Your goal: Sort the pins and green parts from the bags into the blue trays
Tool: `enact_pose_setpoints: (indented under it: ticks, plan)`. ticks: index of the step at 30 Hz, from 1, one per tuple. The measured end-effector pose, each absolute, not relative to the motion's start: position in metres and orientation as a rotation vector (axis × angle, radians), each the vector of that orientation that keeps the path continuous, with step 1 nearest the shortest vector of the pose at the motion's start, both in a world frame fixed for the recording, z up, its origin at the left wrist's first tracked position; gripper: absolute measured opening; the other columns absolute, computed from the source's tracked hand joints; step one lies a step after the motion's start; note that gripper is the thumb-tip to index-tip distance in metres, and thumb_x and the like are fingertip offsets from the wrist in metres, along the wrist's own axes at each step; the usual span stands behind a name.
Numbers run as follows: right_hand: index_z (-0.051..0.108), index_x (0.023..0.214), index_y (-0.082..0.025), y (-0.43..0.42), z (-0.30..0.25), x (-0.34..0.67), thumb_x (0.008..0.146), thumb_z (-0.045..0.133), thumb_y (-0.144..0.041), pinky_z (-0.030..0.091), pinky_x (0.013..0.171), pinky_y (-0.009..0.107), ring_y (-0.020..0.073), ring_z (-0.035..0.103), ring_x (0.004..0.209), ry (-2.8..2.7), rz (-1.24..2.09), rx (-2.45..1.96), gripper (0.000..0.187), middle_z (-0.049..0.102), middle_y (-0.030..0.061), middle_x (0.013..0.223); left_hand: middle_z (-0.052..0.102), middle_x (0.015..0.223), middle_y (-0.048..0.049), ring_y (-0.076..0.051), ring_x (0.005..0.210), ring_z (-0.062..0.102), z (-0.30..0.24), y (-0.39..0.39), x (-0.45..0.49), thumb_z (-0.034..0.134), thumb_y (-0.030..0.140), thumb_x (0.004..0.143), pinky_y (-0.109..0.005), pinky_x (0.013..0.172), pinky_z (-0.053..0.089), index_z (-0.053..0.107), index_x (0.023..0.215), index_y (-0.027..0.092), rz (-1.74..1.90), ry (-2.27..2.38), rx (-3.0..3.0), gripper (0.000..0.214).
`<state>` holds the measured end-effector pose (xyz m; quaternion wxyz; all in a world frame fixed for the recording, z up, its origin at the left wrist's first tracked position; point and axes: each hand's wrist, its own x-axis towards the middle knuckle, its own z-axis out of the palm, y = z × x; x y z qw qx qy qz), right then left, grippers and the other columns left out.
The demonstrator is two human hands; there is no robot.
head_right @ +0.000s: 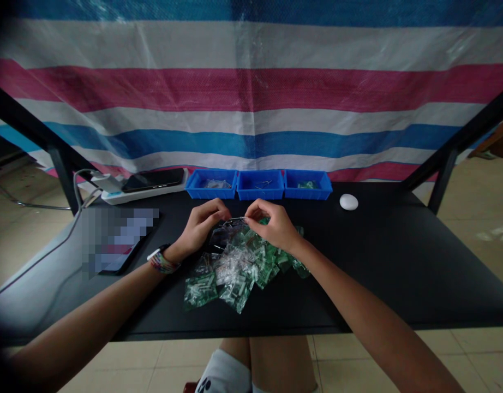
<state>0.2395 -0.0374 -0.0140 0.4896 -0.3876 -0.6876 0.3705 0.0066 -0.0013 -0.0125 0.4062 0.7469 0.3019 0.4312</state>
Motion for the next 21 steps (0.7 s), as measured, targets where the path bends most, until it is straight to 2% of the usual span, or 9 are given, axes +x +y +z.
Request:
enact_pose_setpoints:
  ticks: [8, 15, 21]
  plan:
    - [0.069, 0.090, -0.023, -0.0363, -0.0172, 0.2401, 0.089, 0.074, -0.026, 0.060, 0.078, 0.035, 0.0187, 0.072, 0.081, -1.656, 0.867, -0.961, 0.006, 0.075, 0.0020, 0.088, 0.067, 0.080, -0.0043, -0.017, 0.075, 0.060, -0.0121, -0.0013, 0.0089, 0.072, 0.047, 0.096, -0.029, 0.072, 0.047, 0.070, 0.078, 0.017, 1.044, 0.742, 1.921, 0.035]
    - [0.068, 0.091, -0.022, -0.0394, -0.0133, 0.2392, 0.087, 0.077, -0.027, 0.057, 0.073, 0.033, 0.0176, 0.071, 0.076, -1.622, 0.918, -0.951, 0.011, 0.073, 0.0013, 0.086, 0.067, 0.081, -0.0032, -0.015, 0.075, 0.060, -0.0085, -0.0046, 0.0120, 0.077, 0.030, 0.089, -0.027, 0.072, 0.048, 0.068, 0.079, 0.016, 1.047, 0.756, 1.862, 0.019]
    - [0.068, 0.088, -0.022, -0.0397, -0.0115, 0.2384, 0.088, 0.078, -0.034, 0.055, 0.068, 0.032, 0.0178, 0.071, 0.071, -1.535, 0.989, -0.958, 0.016, 0.071, 0.0007, 0.079, 0.065, 0.081, -0.0021, -0.014, 0.075, 0.059, -0.0122, -0.0037, 0.0133, 0.078, 0.025, 0.087, -0.027, 0.072, 0.048, 0.068, 0.082, 0.015, 1.095, 0.785, 1.813, 0.015]
